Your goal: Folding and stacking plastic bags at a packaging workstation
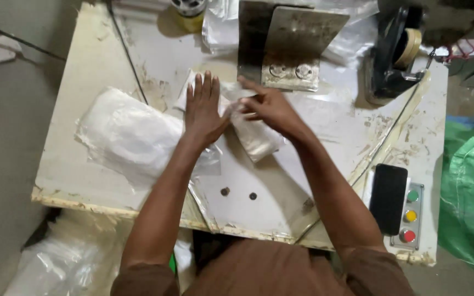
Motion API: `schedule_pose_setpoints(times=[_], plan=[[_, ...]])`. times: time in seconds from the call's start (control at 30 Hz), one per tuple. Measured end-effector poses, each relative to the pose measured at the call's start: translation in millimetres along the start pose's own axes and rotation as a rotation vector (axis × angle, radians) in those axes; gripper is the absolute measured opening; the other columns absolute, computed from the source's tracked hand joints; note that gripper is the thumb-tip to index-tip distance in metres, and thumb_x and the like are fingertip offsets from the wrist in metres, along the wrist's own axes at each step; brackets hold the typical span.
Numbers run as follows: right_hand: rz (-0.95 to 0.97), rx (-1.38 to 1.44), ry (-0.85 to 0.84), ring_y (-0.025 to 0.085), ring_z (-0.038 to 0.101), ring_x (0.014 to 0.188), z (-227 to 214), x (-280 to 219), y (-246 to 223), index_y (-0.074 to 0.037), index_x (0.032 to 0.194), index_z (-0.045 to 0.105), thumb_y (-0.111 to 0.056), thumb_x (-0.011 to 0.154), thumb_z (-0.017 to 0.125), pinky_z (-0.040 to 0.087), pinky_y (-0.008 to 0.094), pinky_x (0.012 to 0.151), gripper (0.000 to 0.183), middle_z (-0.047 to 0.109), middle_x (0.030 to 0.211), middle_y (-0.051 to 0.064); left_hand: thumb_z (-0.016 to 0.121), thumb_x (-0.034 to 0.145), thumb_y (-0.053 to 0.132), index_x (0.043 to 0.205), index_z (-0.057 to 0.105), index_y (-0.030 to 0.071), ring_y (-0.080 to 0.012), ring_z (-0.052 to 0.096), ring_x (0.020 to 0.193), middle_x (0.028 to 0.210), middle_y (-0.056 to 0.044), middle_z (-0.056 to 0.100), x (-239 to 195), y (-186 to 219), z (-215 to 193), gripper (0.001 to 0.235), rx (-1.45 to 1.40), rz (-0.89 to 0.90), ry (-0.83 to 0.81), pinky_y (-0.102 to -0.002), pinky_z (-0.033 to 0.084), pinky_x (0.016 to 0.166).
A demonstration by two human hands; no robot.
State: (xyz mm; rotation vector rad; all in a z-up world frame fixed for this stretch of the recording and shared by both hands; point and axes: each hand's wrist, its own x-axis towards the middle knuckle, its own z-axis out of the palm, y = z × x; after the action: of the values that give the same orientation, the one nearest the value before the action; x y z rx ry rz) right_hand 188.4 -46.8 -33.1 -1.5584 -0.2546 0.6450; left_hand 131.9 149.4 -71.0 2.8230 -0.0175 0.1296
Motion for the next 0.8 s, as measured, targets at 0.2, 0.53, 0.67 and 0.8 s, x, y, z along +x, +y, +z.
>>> schedule_pose_setpoints(times=[0.2, 0.53, 0.67, 0.8], plan=[[0.297, -0.797, 0.144, 0.040, 0.073, 0.107, -33, -79, 11, -0.013, 0.126, 0.061, -0.057, 0.078, 0.081, 0.055, 0.055, 0.092, 0.068, 0.077, 0.112, 0.014, 0.066, 0.090, 0.066, 0.156, 0.039, -0.007, -0.0480, 0.026, 0.153, 0.163, -0.030, 0.033, 10, 10, -4, 0.103, 0.023, 0.017, 0.018, -0.059, 0.011, 0.127], [-0.152, -0.578, 1.267, 0.019, 0.067, 0.103, -244, -302, 33, -0.005, 0.133, 0.060, -0.023, 0.107, 0.064, 0.052, 0.033, 0.092, 0.033, 0.072, 0.117, 0.009, 0.017, 0.100, 0.061, 0.163, -0.010, 0.004, -0.0286, -0.019, 0.158, 0.170, -0.010, -0.020, -7, 38, -64, 0.088, -0.154, -0.051, -0.354, -0.049, -0.010, 0.126], [-0.544, -1.031, 1.510, 0.040, 0.058, 0.131, -365, -376, 87, 0.006, 0.146, 0.051, -0.019, 0.118, 0.053, 0.046, 0.048, 0.109, 0.038, 0.059, 0.141, 0.030, 0.034, 0.112, 0.032, 0.159, 0.030, -0.009, -0.0441, 0.024, 0.151, 0.162, -0.032, 0.033, -23, 60, -74, 0.063, -0.237, 0.224, 0.055, -0.058, 0.023, 0.118], [-0.090, -0.989, 1.069, 0.041, 0.047, 0.141, -371, -373, 118, 0.007, 0.147, 0.058, 0.011, 0.102, 0.057, 0.038, 0.048, 0.113, 0.046, 0.051, 0.151, 0.031, 0.053, 0.110, 0.018, 0.144, 0.054, -0.005, -0.0471, 0.061, 0.129, 0.140, -0.034, 0.061, -53, 93, -70, 0.041, -0.367, 0.413, 0.211, -0.056, 0.053, 0.106]])
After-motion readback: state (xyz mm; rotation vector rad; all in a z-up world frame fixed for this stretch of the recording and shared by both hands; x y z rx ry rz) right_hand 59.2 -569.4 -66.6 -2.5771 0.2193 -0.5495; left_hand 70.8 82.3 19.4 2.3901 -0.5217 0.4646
